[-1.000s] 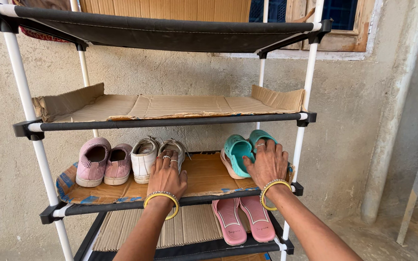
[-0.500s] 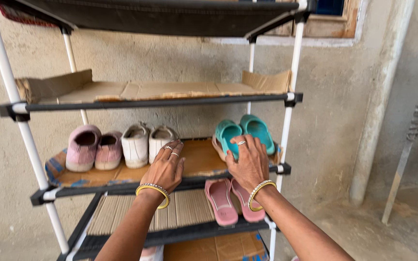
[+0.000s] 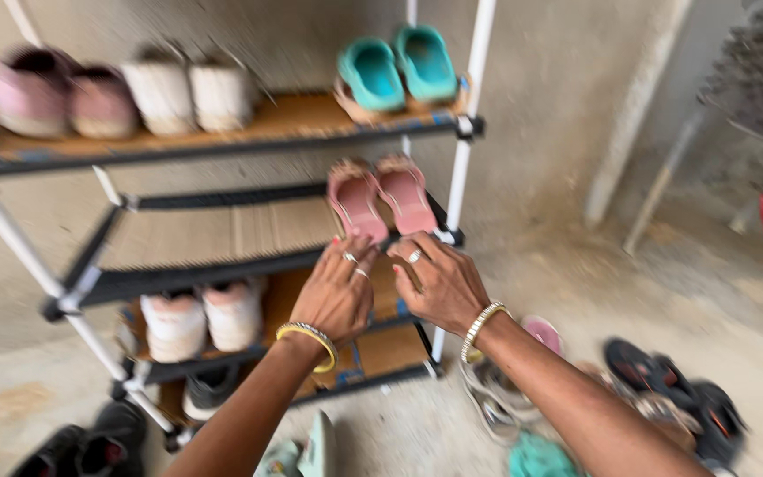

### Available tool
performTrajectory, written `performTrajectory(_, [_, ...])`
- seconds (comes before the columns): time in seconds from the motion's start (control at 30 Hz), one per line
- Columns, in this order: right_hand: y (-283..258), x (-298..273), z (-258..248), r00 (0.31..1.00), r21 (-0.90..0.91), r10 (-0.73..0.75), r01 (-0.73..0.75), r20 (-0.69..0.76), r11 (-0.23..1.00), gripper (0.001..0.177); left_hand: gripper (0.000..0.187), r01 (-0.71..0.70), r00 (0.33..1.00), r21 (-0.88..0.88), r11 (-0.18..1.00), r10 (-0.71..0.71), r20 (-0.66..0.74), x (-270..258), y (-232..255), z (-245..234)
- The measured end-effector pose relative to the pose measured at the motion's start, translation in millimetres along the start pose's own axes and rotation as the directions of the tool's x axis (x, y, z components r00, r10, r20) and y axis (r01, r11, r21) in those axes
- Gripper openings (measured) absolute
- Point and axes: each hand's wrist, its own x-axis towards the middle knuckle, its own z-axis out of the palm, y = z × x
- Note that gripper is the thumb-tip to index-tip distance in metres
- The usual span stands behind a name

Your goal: The person wipes several pairs of shoes with a cloth and places them on a multi-tier shoe rack. The person cleans teal clogs, beige sandals, pink slip-ons, and brown platform sandals, then arranges them on the rack.

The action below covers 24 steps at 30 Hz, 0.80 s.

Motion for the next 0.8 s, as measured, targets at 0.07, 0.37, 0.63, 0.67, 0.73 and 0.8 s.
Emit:
performTrajectory(0.07, [11, -45, -3, 0.969, -0.039, 0.215, -0.212, 0.123, 0.976, 0.019, 0.056, -0.010, 0.994, -0.061, 0.998, 0.016, 0.106, -22, 27, 33])
performTrajectory(0.37, [87, -253, 12, 0.684, -0.446, 0.651, -0.495, 0.329, 0.745, 0.051, 0.070, 0.059, 0.850, -0.232, 0.971, 0.073, 0.521, -92, 142, 157])
performTrajectory(0.63, [99, -305, 25, 0.444, -0.609, 0.791, -0.507, 0.422, 0.610, 0.055, 0.072, 0.214, 0.716, -0.231, 0.949, 0.008, 0.698, -113, 186, 198])
performTrajectory(0.67, [100, -308, 26, 0.444, -0.608, 0.796, -0.517, 0.411, 0.602, 0.052, 0.073, 0.247, 0.694, -0.222, 0.943, -0.012, 0.720, -115, 188, 199])
performTrajectory(0.73, [99, -313, 28, 0.430, -0.567, 0.821, -0.595, 0.375, 0.570, 0.047, 0.072, 0.335, 0.662, -0.212, 0.918, -0.069, 0.746, -122, 189, 201])
performTrajectory(0.8, [92, -319, 33, 0.393, -0.476, 0.858, -0.716, 0.329, 0.511, 0.044, 0.071, 0.443, 0.639, -0.215, 0.870, -0.138, 0.756, -129, 190, 204])
